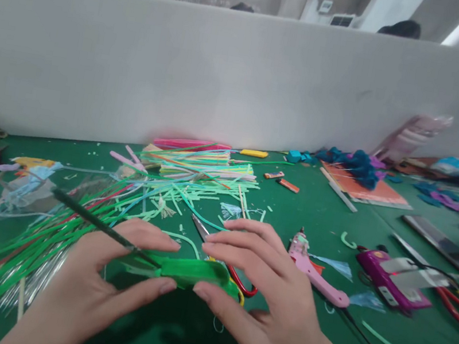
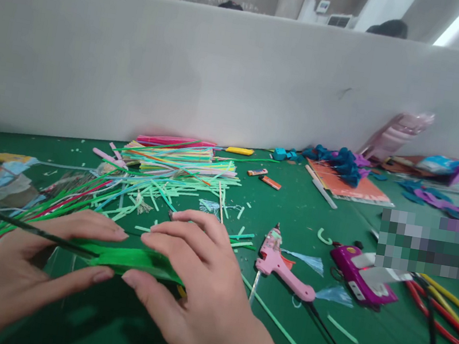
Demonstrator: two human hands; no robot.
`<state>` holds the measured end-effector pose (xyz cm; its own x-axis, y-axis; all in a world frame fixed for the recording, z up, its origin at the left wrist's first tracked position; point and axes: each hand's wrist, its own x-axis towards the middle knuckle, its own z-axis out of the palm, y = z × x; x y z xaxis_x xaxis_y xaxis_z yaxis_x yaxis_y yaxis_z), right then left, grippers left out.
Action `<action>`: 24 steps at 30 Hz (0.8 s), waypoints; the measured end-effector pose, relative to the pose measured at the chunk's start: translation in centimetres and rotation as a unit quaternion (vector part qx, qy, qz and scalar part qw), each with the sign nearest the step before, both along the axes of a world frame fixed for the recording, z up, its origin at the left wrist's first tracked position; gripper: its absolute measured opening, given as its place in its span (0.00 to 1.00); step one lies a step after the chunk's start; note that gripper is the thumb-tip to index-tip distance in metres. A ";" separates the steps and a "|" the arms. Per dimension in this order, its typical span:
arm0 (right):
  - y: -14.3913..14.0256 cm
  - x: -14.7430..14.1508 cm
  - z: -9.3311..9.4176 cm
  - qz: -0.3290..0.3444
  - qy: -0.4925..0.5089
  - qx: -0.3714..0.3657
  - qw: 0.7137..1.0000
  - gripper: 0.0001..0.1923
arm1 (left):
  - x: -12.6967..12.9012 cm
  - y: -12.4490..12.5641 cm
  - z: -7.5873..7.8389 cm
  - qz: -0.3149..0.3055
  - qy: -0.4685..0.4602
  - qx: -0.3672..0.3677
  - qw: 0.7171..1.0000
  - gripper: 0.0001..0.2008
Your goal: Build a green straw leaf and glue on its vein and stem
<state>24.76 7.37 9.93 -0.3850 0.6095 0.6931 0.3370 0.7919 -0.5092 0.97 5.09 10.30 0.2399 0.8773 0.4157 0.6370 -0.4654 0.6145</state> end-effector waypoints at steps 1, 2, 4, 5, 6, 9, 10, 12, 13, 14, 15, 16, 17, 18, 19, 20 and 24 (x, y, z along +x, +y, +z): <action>0.1 -0.2 -0.1 0.002 0.000 0.009 1.000 0.12 | 0.0 0.0 -0.1 -0.002 0.001 -0.003 1.000 0.13; 0.1 -0.4 -0.2 0.009 0.004 0.013 1.000 0.11 | 0.0 0.0 -0.2 -0.005 0.002 -0.007 1.000 0.12; 0.2 -1.0 -0.2 0.033 0.018 0.002 0.999 0.11 | -0.1 0.1 -0.4 -0.013 -0.001 -0.016 1.000 0.12; 0.2 -1.4 -0.2 0.045 0.030 -0.016 0.998 0.10 | -0.1 0.1 -0.5 -0.015 -0.004 -0.018 1.000 0.12; 0.2 -1.8 -0.2 0.054 0.046 -0.042 0.997 0.10 | -0.2 0.1 -0.5 -0.016 -0.008 -0.019 1.000 0.11; 0.2 -2.9 -0.2 0.060 0.091 -0.158 0.981 0.05 | -0.3 0.0 -0.5 -0.013 -0.023 -0.027 0.999 0.10; 0.2 -3.2 -0.1 0.053 0.098 -0.193 0.975 0.04 | -0.3 0.1 -0.5 -0.013 -0.029 -0.031 0.999 0.09; 0.1 -3.6 0.1 0.038 0.095 -0.242 0.965 0.03 | -0.2 0.1 -0.4 -0.021 -0.043 -0.037 0.998 0.08; 0.1 -3.7 0.2 0.031 0.090 -0.252 0.963 0.03 | -0.2 0.1 -0.3 -0.026 -0.049 -0.041 0.998 0.08; 0.1 -3.7 0.3 0.025 0.086 -0.255 0.963 0.03 | -0.1 0.1 -0.3 -0.031 -0.054 -0.045 0.997 0.08; 0.1 -3.7 0.3 0.020 0.083 -0.253 0.964 0.03 | -0.1 0.2 -0.3 -0.034 -0.058 -0.049 0.996 0.08; 0.1 -3.8 0.3 0.016 0.081 -0.248 0.965 0.03 | 0.0 0.2 -0.3 -0.036 -0.061 -0.054 0.996 0.08; 0.0 -3.8 0.3 0.013 0.080 -0.242 0.967 0.03 | 0.0 0.2 -0.3 -0.036 -0.063 -0.058 0.996 0.08; 0.0 -3.8 0.3 0.011 0.079 -0.236 0.969 0.03 | 0.0 0.2 -0.3 -0.037 -0.065 -0.061 0.995 0.08; -0.1 -3.8 0.2 0.010 0.078 -0.229 0.970 0.03 | 0.0 0.2 -0.3 -0.039 -0.066 -0.063 0.995 0.08; -0.1 -3.9 0.1 0.011 0.079 -0.221 0.972 0.03 | 0.0 0.2 -0.3 -0.042 -0.066 -0.064 0.995 0.09; -0.1 -3.9 -0.3 0.013 0.085 -0.199 0.976 0.02 | -0.1 0.2 -0.3 -0.055 -0.071 -0.060 0.994 0.09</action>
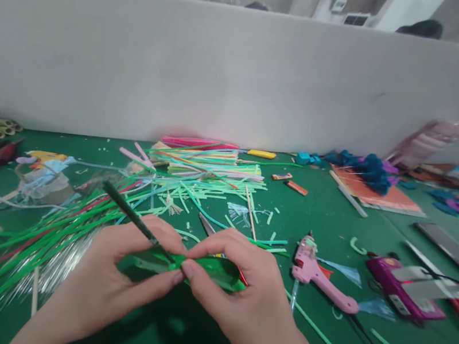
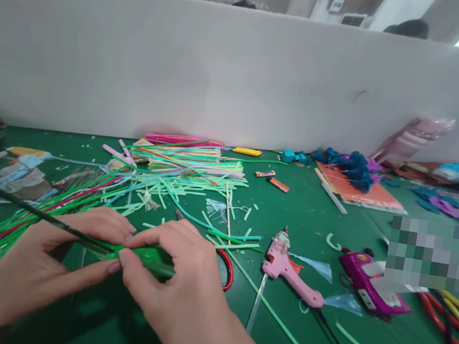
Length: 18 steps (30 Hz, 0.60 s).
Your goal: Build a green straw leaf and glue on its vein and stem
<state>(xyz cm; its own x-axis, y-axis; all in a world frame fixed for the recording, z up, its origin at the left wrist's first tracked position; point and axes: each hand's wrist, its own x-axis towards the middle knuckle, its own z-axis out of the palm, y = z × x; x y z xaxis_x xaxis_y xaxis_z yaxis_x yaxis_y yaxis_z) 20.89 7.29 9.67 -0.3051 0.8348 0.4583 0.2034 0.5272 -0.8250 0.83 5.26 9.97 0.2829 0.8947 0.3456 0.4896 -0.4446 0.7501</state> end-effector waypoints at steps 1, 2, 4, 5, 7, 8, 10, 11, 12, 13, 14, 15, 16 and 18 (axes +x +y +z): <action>0.0 0.1 0.0 0.004 0.001 -0.001 1.000 0.02 | -0.1 0.0 0.0 -0.003 -0.003 0.000 1.000 0.10; 0.1 0.2 0.0 0.013 0.003 -0.003 1.000 0.02 | -0.1 -0.1 -0.1 -0.005 -0.006 -0.001 1.000 0.10; 0.1 0.6 0.0 0.039 0.006 -0.011 0.999 0.03 | -0.3 -0.2 -0.2 -0.005 -0.013 -0.006 1.000 0.11; 0.1 0.9 0.0 0.049 0.007 -0.015 0.999 0.06 | -0.3 -0.2 -0.2 -0.003 -0.015 -0.009 1.000 0.11; 0.0 1.4 -0.1 0.050 0.009 -0.011 0.999 0.12 | -0.3 -0.3 -0.3 0.002 -0.015 -0.008 1.000 0.10; -0.1 1.6 -0.2 0.041 0.010 -0.004 0.999 0.14 | -0.3 -0.4 -0.2 0.006 -0.012 -0.007 1.000 0.10; -0.2 2.0 -0.4 0.027 0.016 0.022 0.999 0.13 | -0.1 -0.4 -0.2 0.015 -0.004 0.000 1.000 0.09; -0.3 2.1 -0.4 0.027 0.017 0.035 0.999 0.12 | -0.1 -0.4 -0.2 0.021 -0.002 0.004 1.000 0.09; -0.3 2.3 -0.4 0.028 0.016 0.048 0.998 0.11 | 0.0 -0.3 -0.1 0.024 -0.001 0.007 1.000 0.09; -0.3 2.5 -0.2 0.030 0.011 0.063 0.997 0.10 | 0.0 -0.3 -0.1 0.025 0.000 0.009 1.000 0.08; -0.2 2.6 0.0 0.029 0.001 0.084 0.996 0.09 | 0.0 -0.2 0.0 0.023 -0.001 0.010 1.000 0.08; -0.2 2.8 0.2 0.026 -0.013 0.111 0.993 0.08 | 0.1 -0.2 0.0 0.021 -0.002 0.012 1.000 0.08; 0.0 3.1 0.5 0.023 -0.032 0.142 0.989 0.07 | 0.0 -0.1 0.0 0.018 -0.003 0.009 1.000 0.08; 0.3 3.5 1.1 0.025 -0.073 0.200 0.977 0.07 | 0.0 -0.1 0.0 0.013 -0.004 0.004 1.000 0.08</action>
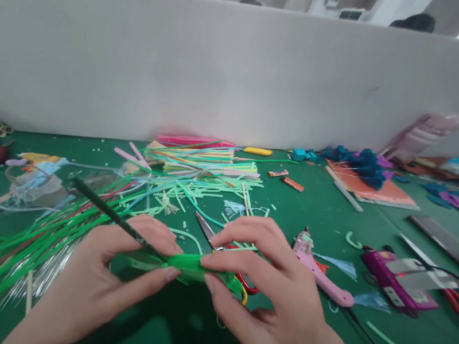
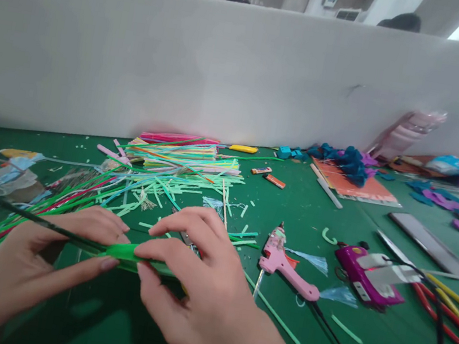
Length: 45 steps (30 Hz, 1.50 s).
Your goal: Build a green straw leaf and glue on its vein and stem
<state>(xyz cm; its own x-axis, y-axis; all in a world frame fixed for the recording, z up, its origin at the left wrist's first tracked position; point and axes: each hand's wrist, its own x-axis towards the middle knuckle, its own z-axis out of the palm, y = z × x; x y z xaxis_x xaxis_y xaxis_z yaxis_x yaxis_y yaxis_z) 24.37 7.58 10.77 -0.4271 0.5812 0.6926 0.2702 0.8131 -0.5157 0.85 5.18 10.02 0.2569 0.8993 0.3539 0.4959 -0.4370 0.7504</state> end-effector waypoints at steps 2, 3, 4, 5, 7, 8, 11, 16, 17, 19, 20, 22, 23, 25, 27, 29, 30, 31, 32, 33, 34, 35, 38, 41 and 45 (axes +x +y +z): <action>0.3 0.3 0.5 0.008 -0.047 0.030 0.998 0.06 | 0.0 0.0 0.0 -0.002 0.001 -0.005 1.000 0.08; 0.5 0.4 0.8 0.012 -0.071 0.034 0.997 0.05 | 0.0 0.0 0.0 -0.002 0.002 -0.007 1.000 0.09; 0.6 0.4 1.0 0.016 -0.094 0.034 0.995 0.05 | 0.0 0.0 0.0 -0.002 0.003 -0.006 1.000 0.08; 0.7 0.5 1.2 0.019 -0.114 0.032 0.993 0.04 | 0.1 0.0 0.0 -0.002 0.004 -0.005 1.000 0.08; 0.9 0.5 1.6 0.027 -0.148 0.027 0.988 0.04 | 0.2 0.0 0.1 -0.002 0.005 -0.006 1.000 0.06; 0.9 0.5 1.8 0.032 -0.161 0.027 0.986 0.05 | 0.2 0.0 0.1 -0.001 0.004 -0.004 1.000 0.06; 1.1 0.5 2.3 0.039 -0.181 0.028 0.982 0.06 | 0.0 -0.1 0.1 0.007 0.004 -0.004 1.000 0.06; 1.2 0.7 2.3 0.040 -0.164 0.024 0.985 0.05 | -0.2 -0.1 -0.1 -0.004 0.001 -0.011 1.000 0.08; 1.2 0.8 2.3 0.043 -0.161 0.024 0.986 0.05 | -0.2 -0.1 -0.1 -0.008 0.000 -0.011 1.000 0.08; 1.3 0.8 2.2 0.052 -0.159 0.027 0.986 0.06 | -0.1 -0.1 -0.2 -0.009 -0.002 -0.010 1.000 0.08; 1.3 0.8 2.1 0.054 -0.157 0.028 0.986 0.06 | -0.1 -0.1 -0.2 -0.009 0.000 -0.007 1.000 0.08; 1.4 0.7 2.1 0.054 -0.154 0.030 0.986 0.06 | 0.1 0.0 -0.2 -0.006 0.006 -0.001 1.000 0.09; 1.5 0.7 2.1 0.053 -0.153 0.030 0.986 0.06 | 0.1 0.1 -0.1 -0.005 0.011 0.001 1.000 0.09; 1.5 0.8 2.2 0.052 -0.153 0.023 0.987 0.05 | 0.1 0.2 0.0 -0.002 0.025 0.006 1.000 0.08; 1.2 1.3 2.2 0.051 -0.148 0.001 0.988 0.03 | -0.1 0.4 0.3 0.007 0.046 0.013 0.999 0.07; 0.7 2.3 1.7 0.026 -0.136 -0.039 0.990 0.04 | -0.2 0.7 0.7 0.023 0.075 0.022 0.997 0.07; 0.4 2.9 1.1 -0.002 -0.132 -0.067 0.989 0.05 | -0.1 0.8 0.8 0.029 0.091 0.023 0.995 0.09; 0.1 3.6 0.3 -0.038 -0.134 -0.096 0.986 0.03 | 0.0 1.0 1.0 0.032 0.105 0.023 0.994 0.11; -0.2 4.3 -0.8 -0.083 -0.149 -0.136 0.976 0.03 | 0.2 1.2 1.2 0.033 0.114 0.022 0.993 0.13; -0.6 4.9 -2.1 -0.124 -0.178 -0.175 0.960 0.04 | 0.5 1.4 1.3 0.032 0.119 0.017 0.992 0.14; -0.8 5.4 -3.6 -0.151 -0.221 -0.209 0.941 0.05 | 0.7 1.5 1.4 0.031 0.118 0.011 0.992 0.12; -1.1 5.8 -5.1 -0.161 -0.255 -0.221 0.928 0.08 | 1.0 1.7 1.4 0.032 0.112 0.007 0.993 0.09; -1.4 5.6 -9.1 -0.164 -0.330 -0.238 0.899 0.15 | 1.1 2.0 1.5 0.044 0.081 0.002 0.996 0.03; -1.3 3.9 -10.8 -0.188 -0.372 -0.220 0.882 0.21 | 0.1 1.8 1.9 0.060 0.063 0.030 0.996 0.03; -0.2 1.2 -10.0 -0.183 -0.398 -0.269 0.858 0.28 | -1.9 0.7 2.5 0.075 0.112 0.068 0.988 0.03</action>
<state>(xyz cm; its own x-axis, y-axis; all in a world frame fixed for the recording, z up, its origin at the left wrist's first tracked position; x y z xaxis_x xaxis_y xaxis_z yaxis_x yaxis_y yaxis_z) 25.58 7.33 0.74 -0.3608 0.9213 -0.1449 0.8972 0.3005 -0.3236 -1.03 5.87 12.56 0.2102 0.8811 0.4237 0.7105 -0.4354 0.5529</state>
